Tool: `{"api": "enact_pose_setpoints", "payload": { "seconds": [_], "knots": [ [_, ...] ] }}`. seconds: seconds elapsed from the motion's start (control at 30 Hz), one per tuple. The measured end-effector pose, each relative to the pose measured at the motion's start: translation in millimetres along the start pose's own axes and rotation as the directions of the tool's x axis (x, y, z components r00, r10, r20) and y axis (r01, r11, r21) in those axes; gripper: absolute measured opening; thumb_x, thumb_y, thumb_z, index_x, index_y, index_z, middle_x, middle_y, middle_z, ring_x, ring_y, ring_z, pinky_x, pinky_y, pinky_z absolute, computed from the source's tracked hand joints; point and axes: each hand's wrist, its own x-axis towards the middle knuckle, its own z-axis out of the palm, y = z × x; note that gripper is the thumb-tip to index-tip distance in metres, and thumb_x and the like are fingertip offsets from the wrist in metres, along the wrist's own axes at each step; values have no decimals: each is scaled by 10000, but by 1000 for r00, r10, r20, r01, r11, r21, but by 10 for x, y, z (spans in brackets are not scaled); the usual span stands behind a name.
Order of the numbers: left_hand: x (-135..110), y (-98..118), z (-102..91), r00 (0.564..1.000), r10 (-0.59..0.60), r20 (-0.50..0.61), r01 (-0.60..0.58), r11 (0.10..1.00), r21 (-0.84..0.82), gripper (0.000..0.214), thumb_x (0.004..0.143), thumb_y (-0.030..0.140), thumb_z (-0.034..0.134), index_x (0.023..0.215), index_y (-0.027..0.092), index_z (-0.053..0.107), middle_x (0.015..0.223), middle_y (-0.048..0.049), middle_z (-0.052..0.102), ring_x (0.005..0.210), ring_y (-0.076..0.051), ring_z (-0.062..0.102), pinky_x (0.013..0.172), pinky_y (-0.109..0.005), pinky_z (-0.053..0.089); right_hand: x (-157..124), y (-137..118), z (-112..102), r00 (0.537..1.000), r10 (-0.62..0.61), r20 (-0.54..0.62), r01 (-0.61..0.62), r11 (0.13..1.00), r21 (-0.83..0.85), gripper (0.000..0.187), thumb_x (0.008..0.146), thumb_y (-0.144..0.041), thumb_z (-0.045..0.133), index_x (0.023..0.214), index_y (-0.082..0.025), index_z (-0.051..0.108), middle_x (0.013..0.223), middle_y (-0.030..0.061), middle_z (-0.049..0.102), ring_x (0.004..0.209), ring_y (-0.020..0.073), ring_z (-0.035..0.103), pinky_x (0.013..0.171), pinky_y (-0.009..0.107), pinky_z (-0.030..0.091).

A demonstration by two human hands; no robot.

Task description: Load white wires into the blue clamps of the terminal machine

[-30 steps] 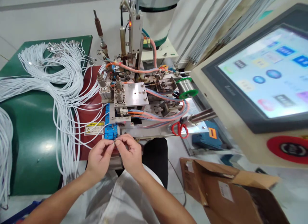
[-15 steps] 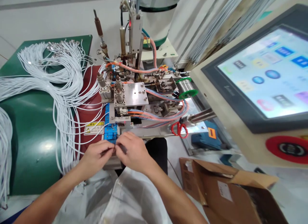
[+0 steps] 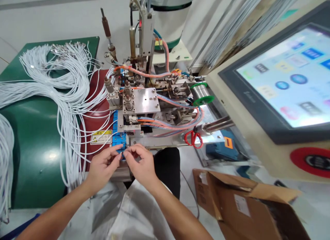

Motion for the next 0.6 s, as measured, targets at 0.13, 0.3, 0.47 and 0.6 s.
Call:
{"api": "enact_pose_setpoints", "payload": {
  "seconds": [0.13, 0.3, 0.47, 0.6],
  "knots": [
    [0, -6, 39, 1000, 1, -9, -1, 1000, -13, 252, 820, 239, 507, 1042, 186, 614, 727, -17, 616, 598, -99, 565, 573, -199, 471, -21, 3, 45, 1000, -16, -25, 15, 999, -36, 121, 765, -180, 543, 650, -180, 579, 637, 4, 547, 572, 122, 501, 529, 249, 416],
    [11, -20, 71, 997, -73, -14, 71, 993, -99, 229, 829, 260, 493, 1027, 167, 561, 705, -6, 602, 610, -106, 574, 580, -200, 468, -64, 121, 69, 942, -329, -69, 288, 897, -336, 66, 757, -158, 538, 745, -194, 592, 737, 51, 595, 690, 171, 542, 640, 307, 440],
    [106, -25, -172, 995, -2, 98, -20, 973, 228, 274, 815, 213, 502, 1086, 228, 546, 820, -4, 641, 691, -134, 595, 648, -241, 466, 40, 248, 51, 952, -307, 9, 283, 865, -415, 86, 787, -170, 493, 746, -196, 564, 729, 53, 585, 704, 180, 536, 656, 309, 429],
    [211, -86, -343, 979, 119, 167, -181, 888, 423, 204, 843, 190, 445, 928, 225, 627, 888, -28, 634, 811, -169, 598, 769, -304, 464, 119, 307, 69, 993, -113, 29, 116, 940, -322, 139, 814, -200, 451, 700, -201, 531, 688, 23, 557, 659, 156, 522, 608, 272, 417]
  ]
}}
